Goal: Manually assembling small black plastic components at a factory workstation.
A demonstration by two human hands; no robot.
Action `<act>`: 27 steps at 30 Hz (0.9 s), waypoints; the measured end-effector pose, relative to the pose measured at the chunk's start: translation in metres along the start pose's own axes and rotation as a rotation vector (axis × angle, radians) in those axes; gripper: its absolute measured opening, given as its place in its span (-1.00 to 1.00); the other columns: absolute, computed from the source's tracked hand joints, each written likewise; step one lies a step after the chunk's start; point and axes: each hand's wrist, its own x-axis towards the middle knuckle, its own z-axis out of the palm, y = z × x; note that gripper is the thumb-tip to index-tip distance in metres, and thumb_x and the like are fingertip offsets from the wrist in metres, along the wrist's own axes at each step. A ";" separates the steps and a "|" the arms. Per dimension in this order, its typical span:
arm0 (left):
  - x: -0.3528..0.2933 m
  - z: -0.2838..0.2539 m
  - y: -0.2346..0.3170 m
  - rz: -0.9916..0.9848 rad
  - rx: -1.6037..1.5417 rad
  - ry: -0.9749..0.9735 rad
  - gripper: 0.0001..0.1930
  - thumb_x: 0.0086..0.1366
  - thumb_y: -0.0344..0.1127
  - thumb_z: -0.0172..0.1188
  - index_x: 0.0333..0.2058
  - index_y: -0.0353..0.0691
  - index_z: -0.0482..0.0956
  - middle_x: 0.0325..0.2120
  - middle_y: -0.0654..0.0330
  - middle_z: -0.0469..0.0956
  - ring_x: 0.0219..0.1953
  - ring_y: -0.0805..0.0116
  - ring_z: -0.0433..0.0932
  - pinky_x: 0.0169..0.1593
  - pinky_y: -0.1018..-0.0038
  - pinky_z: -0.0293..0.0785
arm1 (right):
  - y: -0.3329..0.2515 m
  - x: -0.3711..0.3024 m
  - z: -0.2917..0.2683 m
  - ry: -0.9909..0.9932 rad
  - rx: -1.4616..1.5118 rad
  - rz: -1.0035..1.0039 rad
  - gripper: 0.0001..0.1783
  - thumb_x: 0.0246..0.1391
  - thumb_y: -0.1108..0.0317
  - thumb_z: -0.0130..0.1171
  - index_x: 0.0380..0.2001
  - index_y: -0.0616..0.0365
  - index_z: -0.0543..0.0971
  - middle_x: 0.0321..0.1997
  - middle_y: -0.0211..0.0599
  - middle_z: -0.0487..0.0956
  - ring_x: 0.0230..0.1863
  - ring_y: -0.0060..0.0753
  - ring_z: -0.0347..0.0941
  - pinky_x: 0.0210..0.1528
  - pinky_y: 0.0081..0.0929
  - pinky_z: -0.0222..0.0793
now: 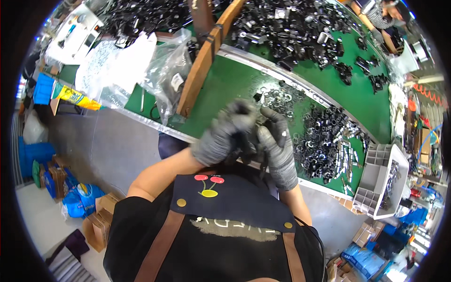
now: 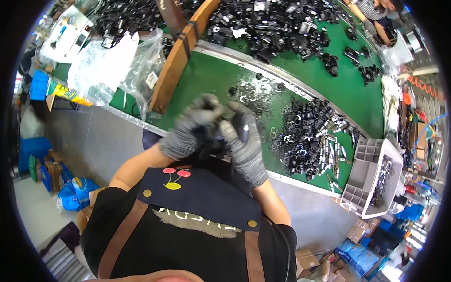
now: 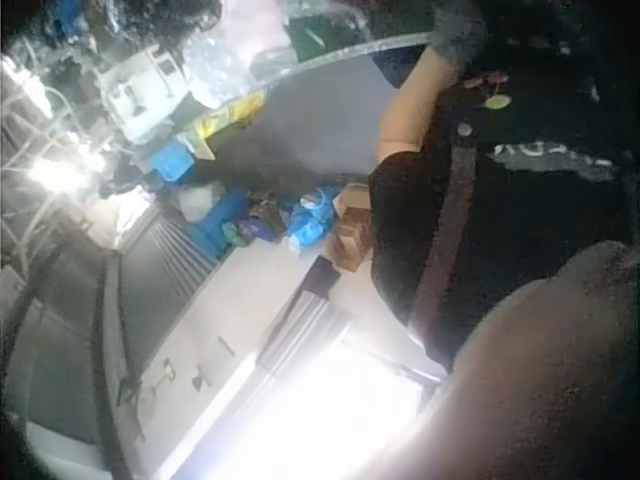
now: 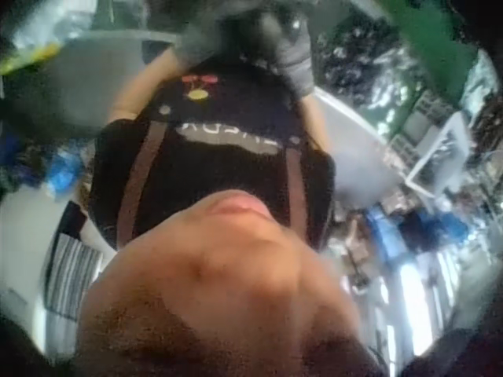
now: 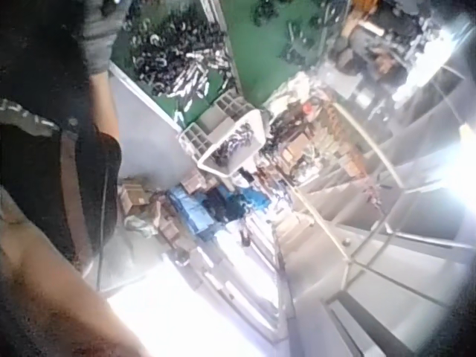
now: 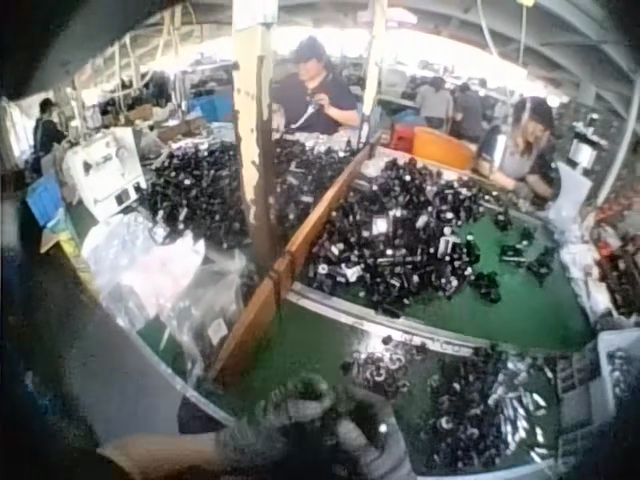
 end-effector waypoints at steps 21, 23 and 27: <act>0.294 0.061 -0.019 1.115 2.146 -0.125 -0.35 0.19 0.02 0.24 0.19 -0.19 0.40 0.13 -0.06 0.45 0.08 -0.01 0.50 0.17 0.05 0.38 | -0.004 -0.015 -0.037 -0.002 -0.646 -0.565 -0.62 -0.01 0.48 0.23 -0.05 0.16 0.55 -0.24 -0.13 0.57 -0.19 -0.16 0.55 -0.12 -0.30 0.53; 0.313 0.044 -0.054 0.940 2.308 -0.097 -0.28 0.21 0.03 0.24 0.26 -0.20 0.30 0.24 -0.06 0.33 0.16 -0.11 0.43 0.24 0.05 0.32 | -0.004 -0.025 -0.058 0.179 -0.786 -0.765 -0.71 -0.03 0.52 0.22 -0.16 0.17 0.61 -0.20 -0.12 0.59 -0.22 -0.20 0.56 -0.11 -0.33 0.52; 0.322 0.024 -0.066 0.787 2.574 0.020 -0.21 0.22 0.00 0.23 0.35 -0.20 0.19 0.37 -0.06 0.18 0.25 -0.27 0.34 0.26 0.03 0.34 | 0.003 -0.092 -0.207 1.026 -1.215 -0.282 -0.64 -0.02 0.62 0.13 -0.11 0.13 0.62 -0.21 -0.21 0.54 -0.32 -0.40 0.46 -0.22 -0.43 0.42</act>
